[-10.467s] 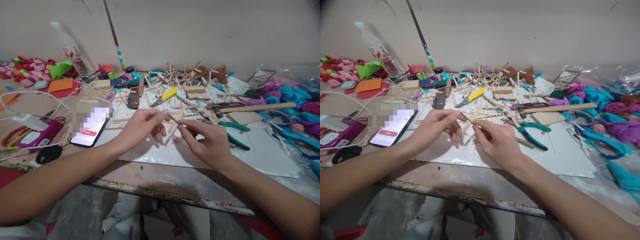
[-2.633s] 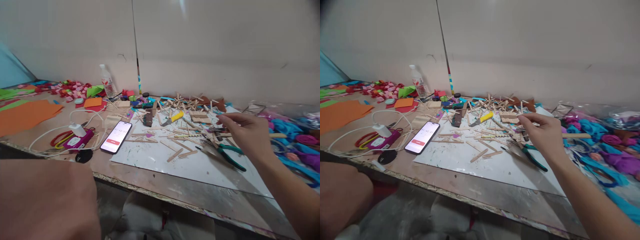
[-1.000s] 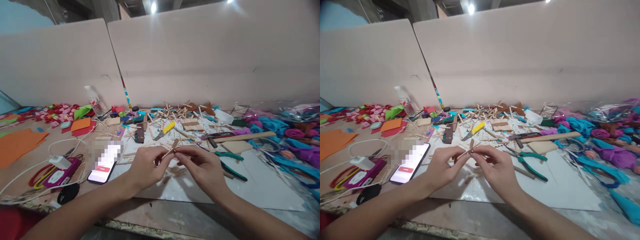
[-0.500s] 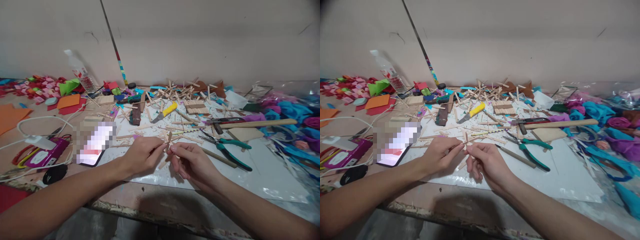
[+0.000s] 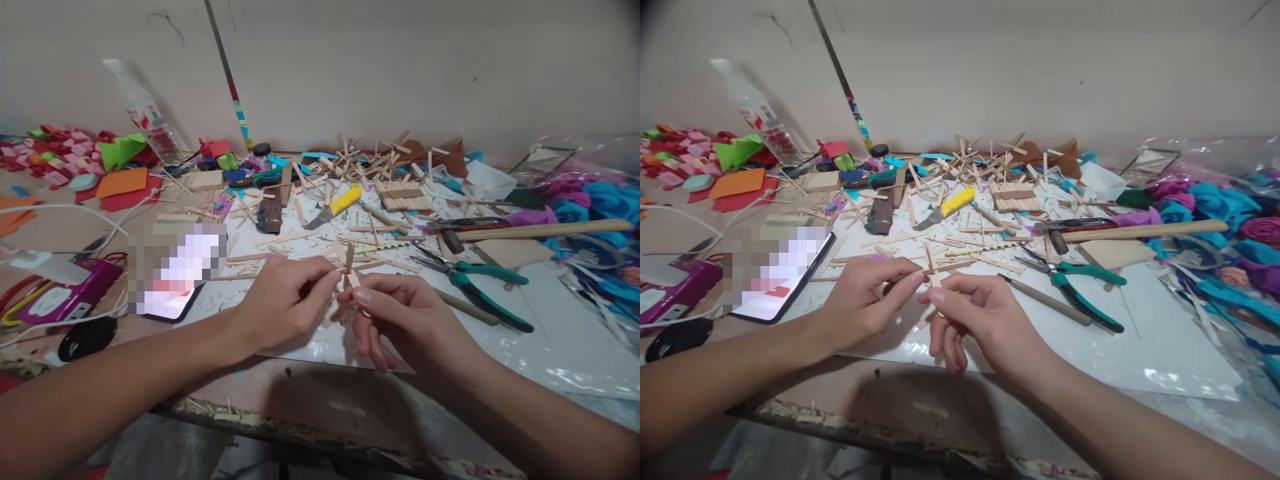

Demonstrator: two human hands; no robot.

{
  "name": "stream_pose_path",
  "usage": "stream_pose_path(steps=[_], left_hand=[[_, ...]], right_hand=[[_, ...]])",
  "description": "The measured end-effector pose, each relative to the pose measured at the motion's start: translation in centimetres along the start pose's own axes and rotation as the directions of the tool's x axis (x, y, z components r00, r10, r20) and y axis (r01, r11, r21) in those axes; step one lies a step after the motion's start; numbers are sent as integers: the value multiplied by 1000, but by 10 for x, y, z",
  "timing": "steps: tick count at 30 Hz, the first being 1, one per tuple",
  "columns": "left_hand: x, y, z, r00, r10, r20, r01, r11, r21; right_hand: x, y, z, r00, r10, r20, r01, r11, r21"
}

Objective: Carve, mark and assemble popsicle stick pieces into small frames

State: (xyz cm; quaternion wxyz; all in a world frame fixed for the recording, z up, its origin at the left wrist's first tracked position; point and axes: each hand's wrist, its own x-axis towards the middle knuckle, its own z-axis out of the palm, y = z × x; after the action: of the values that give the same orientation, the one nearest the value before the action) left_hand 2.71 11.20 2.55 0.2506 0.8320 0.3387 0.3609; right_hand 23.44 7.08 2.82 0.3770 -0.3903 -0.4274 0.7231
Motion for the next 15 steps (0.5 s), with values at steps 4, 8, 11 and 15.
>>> stream_pose_path(steps=[4, 8, 11, 15], left_hand=[[-2, -4, 1, 989, 146, -28, -142, 984, 105], [-1, -10, 1, 922, 374, -101, -346, 912, 221], [1, -12, -1, 896, 432, -106, -396, 884, 249], [2, -12, -3, 879, 467, -101, -431, 866, 253]], right_hand=[[-3, 1, 0, 1000, -7, 20, 10, 992, -130], [1, -1, -4, 991, -113, -67, 90, 956, -278], [5, -3, -7, 944, -269, -192, 187, 914, -359], [5, -6, -6, 857, -441, -268, 307, 853, -423]])
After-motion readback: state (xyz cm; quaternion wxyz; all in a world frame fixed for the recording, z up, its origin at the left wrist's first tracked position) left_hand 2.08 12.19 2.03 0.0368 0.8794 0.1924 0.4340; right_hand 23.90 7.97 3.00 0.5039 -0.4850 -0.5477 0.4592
